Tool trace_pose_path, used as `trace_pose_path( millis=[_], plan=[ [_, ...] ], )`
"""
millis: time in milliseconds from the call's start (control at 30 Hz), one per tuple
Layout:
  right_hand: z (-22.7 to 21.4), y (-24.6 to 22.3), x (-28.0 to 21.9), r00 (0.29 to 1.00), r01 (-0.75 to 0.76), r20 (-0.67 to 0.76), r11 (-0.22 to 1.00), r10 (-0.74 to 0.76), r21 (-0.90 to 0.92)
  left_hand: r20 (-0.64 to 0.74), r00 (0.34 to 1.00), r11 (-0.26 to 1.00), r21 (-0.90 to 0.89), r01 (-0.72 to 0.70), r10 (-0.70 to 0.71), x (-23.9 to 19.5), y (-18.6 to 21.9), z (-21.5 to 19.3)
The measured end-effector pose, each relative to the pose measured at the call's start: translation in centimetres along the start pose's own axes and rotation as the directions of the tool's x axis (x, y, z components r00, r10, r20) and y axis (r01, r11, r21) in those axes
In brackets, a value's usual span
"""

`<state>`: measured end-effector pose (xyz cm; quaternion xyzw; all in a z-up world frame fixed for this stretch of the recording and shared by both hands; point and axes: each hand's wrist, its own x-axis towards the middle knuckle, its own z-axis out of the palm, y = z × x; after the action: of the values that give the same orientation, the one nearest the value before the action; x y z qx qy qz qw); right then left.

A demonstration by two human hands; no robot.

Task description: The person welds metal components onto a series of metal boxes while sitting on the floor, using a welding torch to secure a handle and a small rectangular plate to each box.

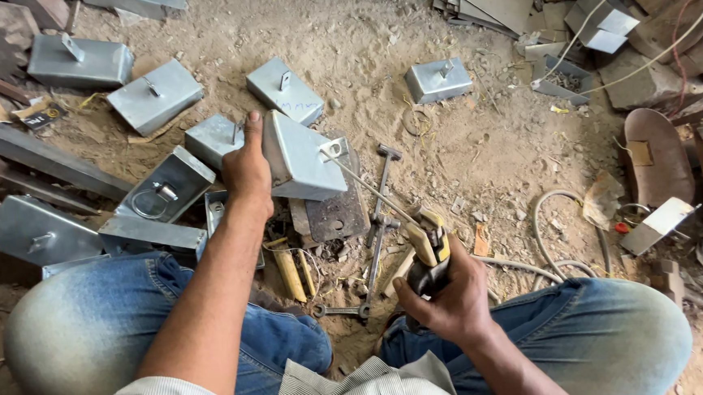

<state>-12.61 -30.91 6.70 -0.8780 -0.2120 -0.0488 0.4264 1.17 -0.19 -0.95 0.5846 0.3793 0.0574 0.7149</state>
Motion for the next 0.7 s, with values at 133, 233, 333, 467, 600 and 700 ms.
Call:
trace_pose_path(
  millis=[133, 233, 333, 467, 600, 700],
  plan=[
    [0.1, -0.1, 0.6, 0.992, 0.098, -0.081, 0.995, -0.097, 0.01, -0.001, 1.0, 1.0, 0.002, -0.004, 0.004, 0.5, 0.6, -0.2],
    [-0.4, -0.3, 0.4, 0.999, 0.025, -0.04, 0.999, -0.026, -0.021, -0.004, 1.0, 1.0, -0.027, -0.015, 0.015, 0.2, 0.2, 0.2],
    [-0.2, -0.6, 0.8, 0.998, 0.054, -0.042, 0.997, -0.052, 0.047, -0.013, 1.0, 1.0, -0.001, -0.012, 0.012, 0.1, 0.3, 0.0],
    [-0.5, -1.3, 0.7, 0.998, 0.031, -0.051, 0.998, -0.028, 0.063, 0.019, 1.0, 1.0, 0.023, 0.005, -0.005, -0.2, 0.5, -0.2],
    [-0.3, -1.0, 0.9, 0.999, -0.023, 0.041, 0.998, 0.021, 0.057, -0.025, 0.999, 0.998, 0.064, 0.024, -0.023, 0.1, 0.7, -0.5],
    [0.0, -0.8, 0.9, 0.998, 0.063, -0.028, 0.996, -0.061, 0.061, -0.039, 0.999, 0.997, 0.072, 0.024, -0.021, 0.1, 0.8, -0.3]
  ],
)
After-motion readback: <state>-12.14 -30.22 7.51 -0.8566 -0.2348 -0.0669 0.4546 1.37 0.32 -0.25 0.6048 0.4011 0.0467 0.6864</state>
